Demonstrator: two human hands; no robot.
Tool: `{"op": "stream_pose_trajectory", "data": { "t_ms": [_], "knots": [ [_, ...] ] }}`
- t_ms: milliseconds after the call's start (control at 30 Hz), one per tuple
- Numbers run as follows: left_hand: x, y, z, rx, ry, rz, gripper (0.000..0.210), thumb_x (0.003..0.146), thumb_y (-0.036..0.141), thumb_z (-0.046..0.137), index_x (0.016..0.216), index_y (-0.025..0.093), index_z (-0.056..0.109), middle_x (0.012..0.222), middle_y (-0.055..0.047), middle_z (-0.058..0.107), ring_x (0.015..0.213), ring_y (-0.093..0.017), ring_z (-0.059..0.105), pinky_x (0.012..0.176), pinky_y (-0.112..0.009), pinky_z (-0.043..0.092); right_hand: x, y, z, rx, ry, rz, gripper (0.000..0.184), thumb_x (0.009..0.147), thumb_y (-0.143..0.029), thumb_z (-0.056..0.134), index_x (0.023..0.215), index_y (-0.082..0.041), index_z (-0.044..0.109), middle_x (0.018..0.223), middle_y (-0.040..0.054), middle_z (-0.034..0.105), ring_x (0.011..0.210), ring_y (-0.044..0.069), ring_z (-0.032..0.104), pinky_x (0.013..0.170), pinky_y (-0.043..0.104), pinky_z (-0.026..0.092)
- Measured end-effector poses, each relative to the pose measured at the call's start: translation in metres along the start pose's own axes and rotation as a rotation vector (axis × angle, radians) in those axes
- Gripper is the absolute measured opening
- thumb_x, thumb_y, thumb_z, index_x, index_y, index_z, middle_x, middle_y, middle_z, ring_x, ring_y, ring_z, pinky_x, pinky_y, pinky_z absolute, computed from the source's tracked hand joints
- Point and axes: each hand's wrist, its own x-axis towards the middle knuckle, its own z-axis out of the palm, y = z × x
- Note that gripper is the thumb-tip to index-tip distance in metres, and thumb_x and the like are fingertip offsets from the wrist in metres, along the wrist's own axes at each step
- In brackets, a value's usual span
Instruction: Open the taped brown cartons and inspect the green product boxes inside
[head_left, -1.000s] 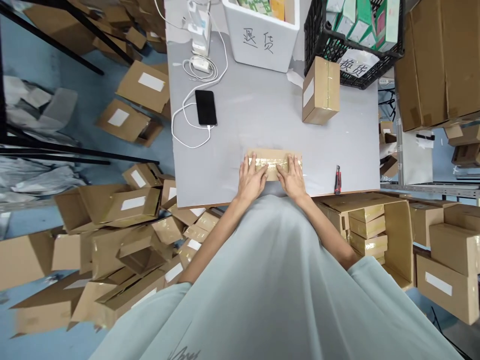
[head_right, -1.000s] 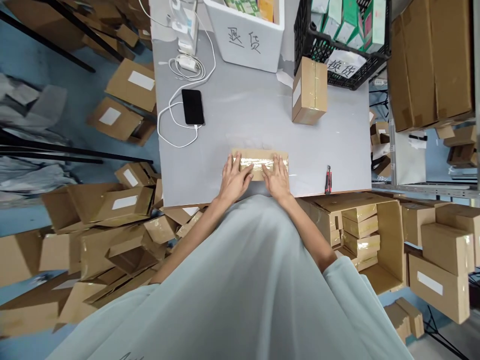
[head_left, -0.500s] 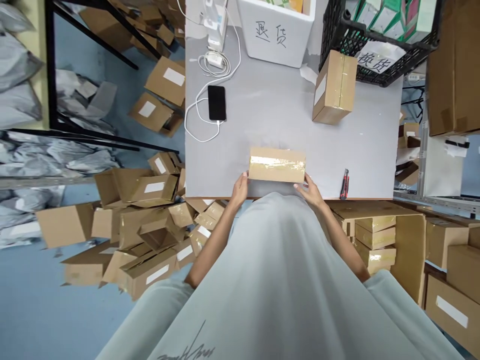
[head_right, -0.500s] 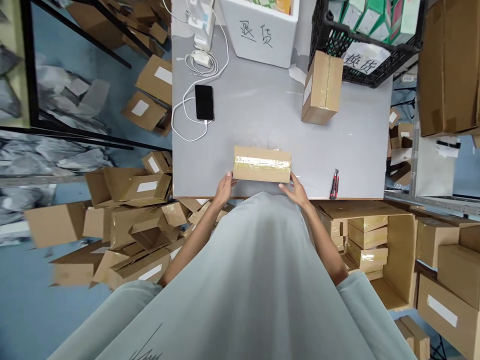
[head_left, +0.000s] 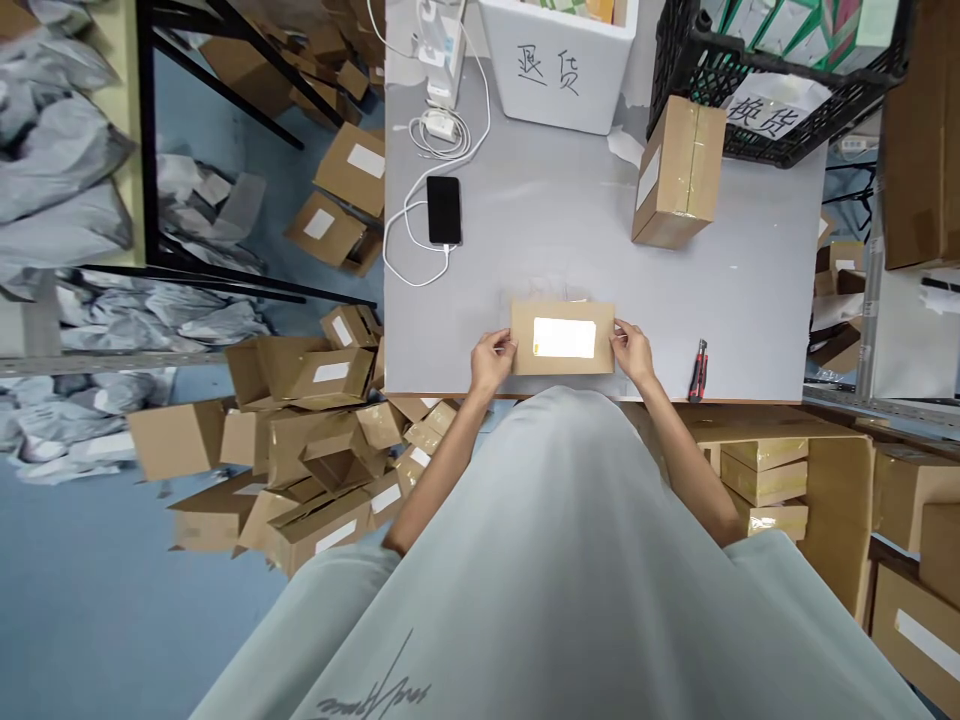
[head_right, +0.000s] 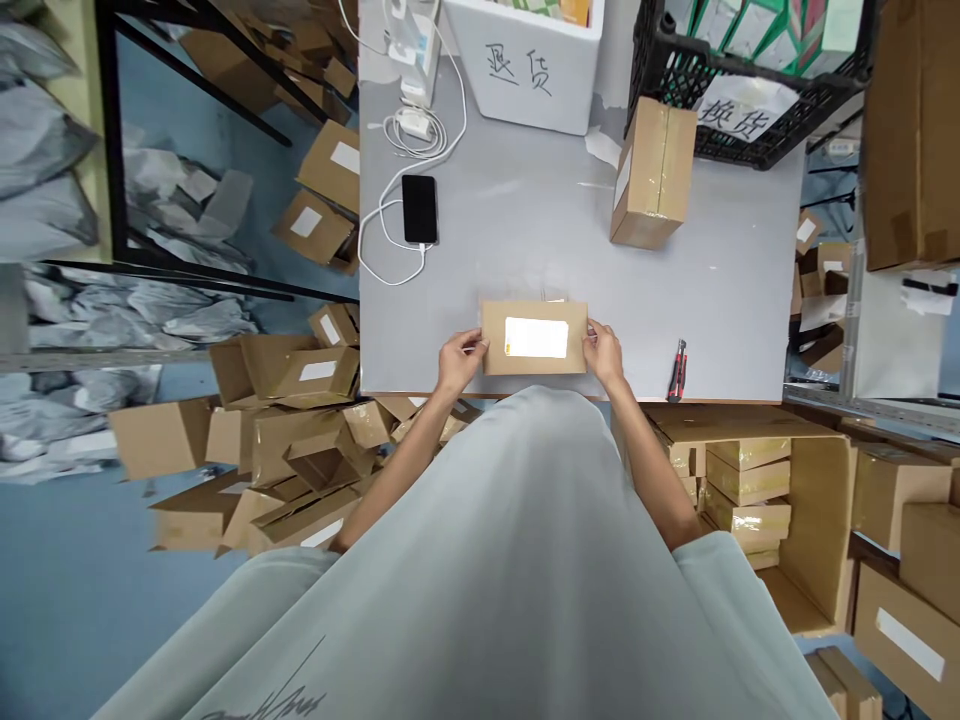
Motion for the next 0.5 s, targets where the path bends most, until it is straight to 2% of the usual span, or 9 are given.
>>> {"op": "stream_pose_trajectory", "data": {
  "t_ms": [133,233,367,500],
  "knots": [
    [0.001,-0.012,0.007,-0.061,0.012,-0.026,0.035,0.094,0.033,0.073,0.124,0.017,0.083,0.132,-0.016,0.079,0.107,-0.027,0.079,0.108,-0.046,0.064,0.007,0.008,-0.001,-0.030,-0.058,0.010,0.054,0.101,-0.044,0.065,0.147,-0.018,0.076,0.126,0.0164,0.079,0.096,0.029,0.078,0.104,0.051,0.065],
    [-0.002,-0.021,0.008,-0.128,0.005,-0.061,0.040,0.097,0.043,0.073,0.127,0.017,0.082,0.138,-0.017,0.079,0.115,-0.029,0.078,0.111,-0.047,0.063,0.001,0.020,-0.001,0.043,-0.088,0.019,0.063,0.101,-0.059,0.066,0.149,-0.018,0.074,0.134,0.0184,0.079,0.102,0.030,0.078,0.104,0.051,0.066],
    [-0.012,-0.034,0.006,-0.225,-0.035,-0.184,0.055,0.103,0.061,0.063,0.131,0.017,0.079,0.141,-0.018,0.079,0.127,-0.031,0.076,0.115,-0.050,0.061,-0.022,0.042,0.005,0.207,-0.097,0.152,0.080,0.100,-0.082,0.054,0.146,-0.020,0.073,0.139,0.0193,0.080,0.115,0.033,0.079,0.106,0.053,0.067],
    [-0.027,-0.044,0.002,-0.251,-0.098,-0.277,0.066,0.100,0.076,0.059,0.125,0.017,0.079,0.137,-0.018,0.080,0.124,-0.032,0.077,0.112,-0.049,0.062,-0.046,0.057,0.013,0.290,-0.131,0.233,0.076,0.101,-0.077,0.048,0.141,-0.020,0.075,0.136,0.0192,0.081,0.118,0.033,0.080,0.103,0.055,0.069]
  ]
}}
